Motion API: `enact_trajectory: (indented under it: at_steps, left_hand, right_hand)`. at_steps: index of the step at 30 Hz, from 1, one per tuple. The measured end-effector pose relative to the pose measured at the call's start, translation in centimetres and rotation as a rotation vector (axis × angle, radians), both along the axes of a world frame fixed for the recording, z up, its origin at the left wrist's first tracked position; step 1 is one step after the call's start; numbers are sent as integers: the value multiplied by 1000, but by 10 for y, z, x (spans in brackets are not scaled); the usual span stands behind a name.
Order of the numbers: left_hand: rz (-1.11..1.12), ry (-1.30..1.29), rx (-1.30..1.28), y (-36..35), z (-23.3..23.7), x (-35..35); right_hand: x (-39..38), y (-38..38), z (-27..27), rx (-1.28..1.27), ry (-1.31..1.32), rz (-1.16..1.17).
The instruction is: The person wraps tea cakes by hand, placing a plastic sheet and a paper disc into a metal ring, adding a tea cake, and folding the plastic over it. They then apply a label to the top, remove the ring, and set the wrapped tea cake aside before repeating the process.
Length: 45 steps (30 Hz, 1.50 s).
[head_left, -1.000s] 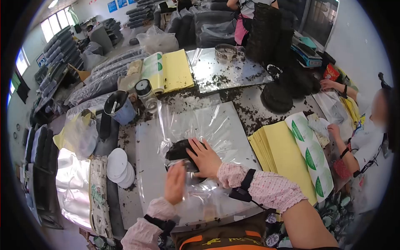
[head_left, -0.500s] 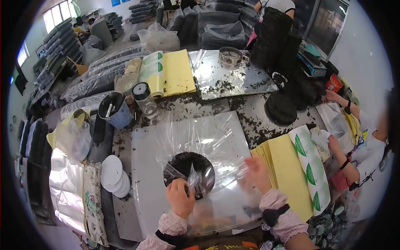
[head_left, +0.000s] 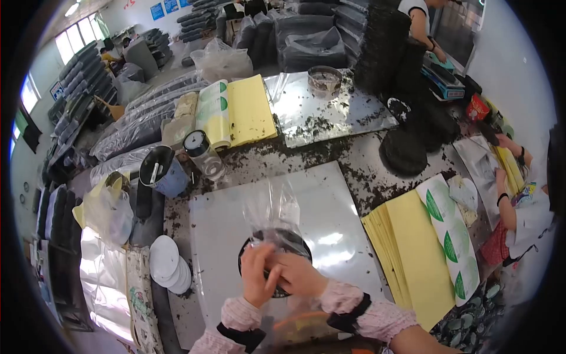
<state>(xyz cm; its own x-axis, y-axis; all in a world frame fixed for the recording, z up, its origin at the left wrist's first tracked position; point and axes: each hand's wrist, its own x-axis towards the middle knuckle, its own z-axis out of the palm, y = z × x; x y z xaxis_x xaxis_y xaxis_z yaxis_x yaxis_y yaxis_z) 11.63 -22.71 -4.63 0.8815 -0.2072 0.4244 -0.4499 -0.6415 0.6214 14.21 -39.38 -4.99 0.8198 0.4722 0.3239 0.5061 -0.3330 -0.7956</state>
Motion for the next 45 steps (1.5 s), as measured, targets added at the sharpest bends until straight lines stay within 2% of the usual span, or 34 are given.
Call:
enact_trajectory:
  at_steps: [2,4,5,8,10,11,12,13,14,16,18,19,20,21,24,25,27,30,31,35,38,41,44,45]
  left_hand:
    - [3,5,-3,-6,13,7]
    - [9,73,9,-9,6,6]
    - [18,122,20,-9,1,9]
    - [240,290,-299,-13,-4,-1]
    - [160,134,-431,1,-7,3]
    - [107,120,-570,7,-14,4]
    - [60,109,-719,12,-22,1]
    - [-130,45,-417,18,-7,9]
    - [-51,43,-207,9,-7,8]
    - [91,27,224,-13,-5,9]
    - [157,62,212,-20,1,11]
    - [160,61,203,-18,-5,12]
    - [157,64,197,-16,-10,11]
    - [137,138,-33,-10,-12,4]
    - [-64,140,171,-8,20,-1]
    - [-92,225,291,-7,11,-1]
    - [-78,189,366,-10,9,1]
    - [-44,157,506,-17,7,-2]
    - [-39,140,566,-19,6,-4]
    - [-26,81,637,-16,-5,-5]
    - [-32,114,485,-21,0,-8]
    - [-11,116,546,-24,2,-10]
    - [-78,103,586,-17,-6,-6]
    - [-135,142,452,-12,-16,-5]
  right_hand:
    - [3,-27,2,245,-400,-118]
    - [23,-20,-5,510,61,-703]
    - [53,-17,-5,605,281,-727]
    - [73,4,28,885,635,-159]
    - [63,-2,36,337,-139,239]
    - [60,-7,26,324,-257,401]
    - [58,-13,8,433,-62,426]
    - [53,-21,-18,532,152,446]
    - [44,-25,-29,626,371,452]
    - [23,-9,-34,631,391,109]
    - [6,10,8,50,-41,-197]
    - [1,14,4,26,-144,-228]
    - [4,12,1,-41,-121,-198]
    - [5,7,-2,-108,-87,-177]
    - [-3,1,0,-268,-109,-125]
    - [-9,-4,4,-309,-148,-106]
    - [-17,-13,25,-378,-261,-156]
    - [-18,-10,30,-604,-48,-73]
    - [-12,1,0,-600,-34,-153]
    - [-24,-5,13,-561,-93,-120]
    - [-8,-12,30,-463,-220,-255]
    - [12,-12,13,-565,-108,-213]
    - [9,17,36,-317,-183,-143]
    - [16,27,36,-327,-241,-135]
